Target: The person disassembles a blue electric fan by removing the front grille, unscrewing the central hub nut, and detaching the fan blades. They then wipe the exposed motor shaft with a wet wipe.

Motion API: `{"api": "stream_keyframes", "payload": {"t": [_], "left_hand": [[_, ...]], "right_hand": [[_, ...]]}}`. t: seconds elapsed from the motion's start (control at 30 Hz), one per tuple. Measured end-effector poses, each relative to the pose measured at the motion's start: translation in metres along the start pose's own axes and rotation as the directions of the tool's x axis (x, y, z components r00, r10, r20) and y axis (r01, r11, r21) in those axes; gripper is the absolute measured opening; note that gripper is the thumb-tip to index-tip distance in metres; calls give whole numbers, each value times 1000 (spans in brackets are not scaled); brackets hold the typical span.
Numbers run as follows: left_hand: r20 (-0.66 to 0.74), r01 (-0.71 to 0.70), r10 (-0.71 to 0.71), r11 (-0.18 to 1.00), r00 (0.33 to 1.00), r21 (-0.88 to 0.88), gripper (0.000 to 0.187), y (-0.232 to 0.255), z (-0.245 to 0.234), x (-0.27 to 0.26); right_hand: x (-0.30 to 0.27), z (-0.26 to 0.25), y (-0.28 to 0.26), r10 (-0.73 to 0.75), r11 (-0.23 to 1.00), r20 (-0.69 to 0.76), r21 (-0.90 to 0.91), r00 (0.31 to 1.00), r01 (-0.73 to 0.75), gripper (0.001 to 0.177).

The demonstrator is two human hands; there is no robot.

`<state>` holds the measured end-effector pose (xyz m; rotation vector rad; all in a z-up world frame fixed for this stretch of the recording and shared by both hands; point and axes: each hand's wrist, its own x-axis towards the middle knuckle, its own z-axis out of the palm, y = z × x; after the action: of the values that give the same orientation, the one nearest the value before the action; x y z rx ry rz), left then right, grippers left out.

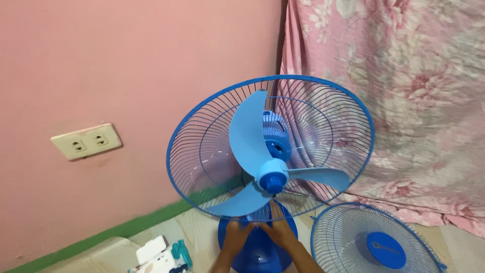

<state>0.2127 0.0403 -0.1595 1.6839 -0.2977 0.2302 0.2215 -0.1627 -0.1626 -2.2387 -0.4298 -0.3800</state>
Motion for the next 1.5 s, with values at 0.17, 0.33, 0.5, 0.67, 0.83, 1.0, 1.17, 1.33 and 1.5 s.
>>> {"api": "stream_keyframes", "payload": {"t": [0.17,0.33,0.5,0.67,0.83,1.0,1.17,1.33,1.5], "left_hand": [[113,-39,54,991,992,-127,48,-9,17,29],[123,-47,52,998,991,-49,47,-12,31,53],[118,-65,65,998,991,2,46,-8,33,74],[118,-75,70,997,991,37,45,-4,32,76],[115,-62,53,996,992,71,44,-5,33,60],[118,-55,40,991,992,124,43,-2,32,46],[125,-60,37,980,991,187,42,1,35,39],[125,-73,43,967,991,244,42,5,35,35],[122,-64,29,954,992,294,41,3,34,19]], "right_hand": [[24,21,40,-170,971,-23,-174,985,163,96],[53,28,58,-153,973,25,-169,988,155,88],[84,33,62,-159,974,34,-158,987,163,80],[83,34,63,-157,974,36,-162,987,160,73],[68,38,62,-141,978,55,-145,988,148,66],[63,53,53,-9,1000,-5,30,1000,9,62],[53,50,55,-52,999,90,15,995,51,63],[50,55,48,32,997,57,67,998,-35,61],[32,51,53,20,1000,122,-3,992,-19,58]]}}
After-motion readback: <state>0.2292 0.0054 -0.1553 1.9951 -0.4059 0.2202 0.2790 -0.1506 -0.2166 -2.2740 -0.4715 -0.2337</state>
